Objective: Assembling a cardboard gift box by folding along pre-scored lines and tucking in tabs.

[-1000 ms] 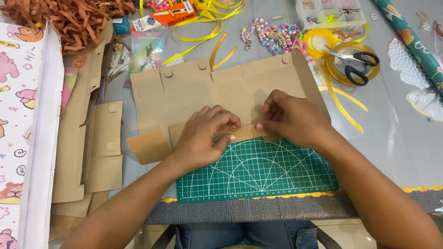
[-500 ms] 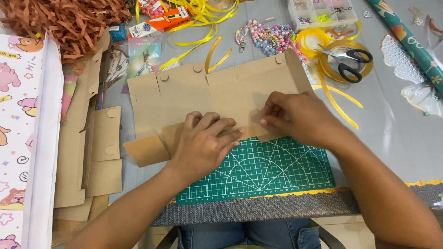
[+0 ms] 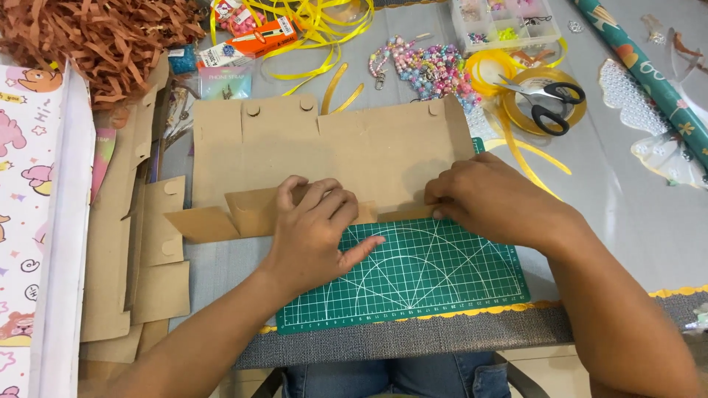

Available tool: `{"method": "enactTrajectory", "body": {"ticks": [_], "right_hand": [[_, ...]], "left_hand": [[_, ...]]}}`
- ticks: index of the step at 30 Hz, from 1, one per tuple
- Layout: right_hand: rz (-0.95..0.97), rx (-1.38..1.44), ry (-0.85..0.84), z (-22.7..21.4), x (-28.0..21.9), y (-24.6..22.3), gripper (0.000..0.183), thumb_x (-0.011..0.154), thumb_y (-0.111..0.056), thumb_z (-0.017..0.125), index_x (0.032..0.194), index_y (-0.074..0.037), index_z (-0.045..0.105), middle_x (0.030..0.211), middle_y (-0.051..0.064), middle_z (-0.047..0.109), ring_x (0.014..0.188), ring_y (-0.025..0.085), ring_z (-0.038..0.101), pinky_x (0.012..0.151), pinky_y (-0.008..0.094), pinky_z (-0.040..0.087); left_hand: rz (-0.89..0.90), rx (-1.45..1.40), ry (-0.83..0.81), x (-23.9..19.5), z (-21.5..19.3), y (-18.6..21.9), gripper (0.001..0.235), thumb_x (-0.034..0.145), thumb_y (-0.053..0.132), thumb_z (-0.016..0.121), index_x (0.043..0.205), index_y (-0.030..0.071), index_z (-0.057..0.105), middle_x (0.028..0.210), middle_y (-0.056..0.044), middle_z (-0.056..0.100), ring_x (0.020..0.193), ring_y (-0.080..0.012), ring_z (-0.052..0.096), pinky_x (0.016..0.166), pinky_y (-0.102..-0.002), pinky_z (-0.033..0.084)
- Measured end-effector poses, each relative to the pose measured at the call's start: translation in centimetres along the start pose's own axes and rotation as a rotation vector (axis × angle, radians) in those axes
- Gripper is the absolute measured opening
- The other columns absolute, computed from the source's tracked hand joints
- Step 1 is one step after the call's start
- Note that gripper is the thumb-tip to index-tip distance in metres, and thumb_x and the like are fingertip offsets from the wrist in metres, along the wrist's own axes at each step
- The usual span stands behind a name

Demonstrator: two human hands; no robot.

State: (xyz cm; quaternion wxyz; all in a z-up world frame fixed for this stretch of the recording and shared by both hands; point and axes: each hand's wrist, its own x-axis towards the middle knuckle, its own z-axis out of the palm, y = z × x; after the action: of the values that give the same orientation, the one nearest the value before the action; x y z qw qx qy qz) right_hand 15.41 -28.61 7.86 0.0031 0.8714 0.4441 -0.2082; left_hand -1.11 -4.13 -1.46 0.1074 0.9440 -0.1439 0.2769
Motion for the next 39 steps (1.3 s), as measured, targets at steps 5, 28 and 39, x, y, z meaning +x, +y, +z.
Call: {"method": "enactTrajectory", "body": {"ticks": [5, 28, 39], "right_hand": [[-0.002, -0.015, 0.126, 1.4, 0.3, 0.8, 0.012, 0.105, -0.024, 0.084, 0.115, -0.018, 0.087, 0.096, 0.009, 0.090, 0.105, 0.030, 0.087, 0.114, 0.053, 0.058], [0.105, -0.150, 0.013, 0.1, 1.7, 3.0, 0.008, 0.093, -0.038, 0.097, 0.100, -0.033, 0.096, 0.113, 0.005, 0.082, 0.126, 0.029, 0.065, 0.113, 0.050, 0.046], [0.177, -0.006, 0.123, 0.5, 1.2, 3.2, 0.043, 0.085, -0.036, 0.105, 0.123, -0.020, 0.094, 0.127, 0.013, 0.080, 0.132, 0.034, 0.059, 0.115, 0.053, 0.041]], "left_hand": [[0.205, 0.183, 0.180, 0.3, 3.4, -0.4, 0.010, 0.107, 0.024, 0.071, 0.109, 0.019, 0.080, 0.112, -0.002, 0.075, 0.119, -0.0252, 0.071, 0.111, -0.059, 0.045], [0.170, -0.016, -0.333, 1.3, -0.2, 2.9, 0.070, 0.095, 0.043, 0.053, 0.152, 0.010, 0.077, 0.152, -0.014, 0.075, 0.156, -0.0340, 0.055, 0.128, -0.077, 0.017], [0.149, -0.119, -0.356, 0.8, -0.8, 3.4, 0.072, 0.097, 0.037, 0.058, 0.156, -0.002, 0.070, 0.159, -0.024, 0.071, 0.165, -0.0368, 0.050, 0.132, -0.071, 0.023]]}}
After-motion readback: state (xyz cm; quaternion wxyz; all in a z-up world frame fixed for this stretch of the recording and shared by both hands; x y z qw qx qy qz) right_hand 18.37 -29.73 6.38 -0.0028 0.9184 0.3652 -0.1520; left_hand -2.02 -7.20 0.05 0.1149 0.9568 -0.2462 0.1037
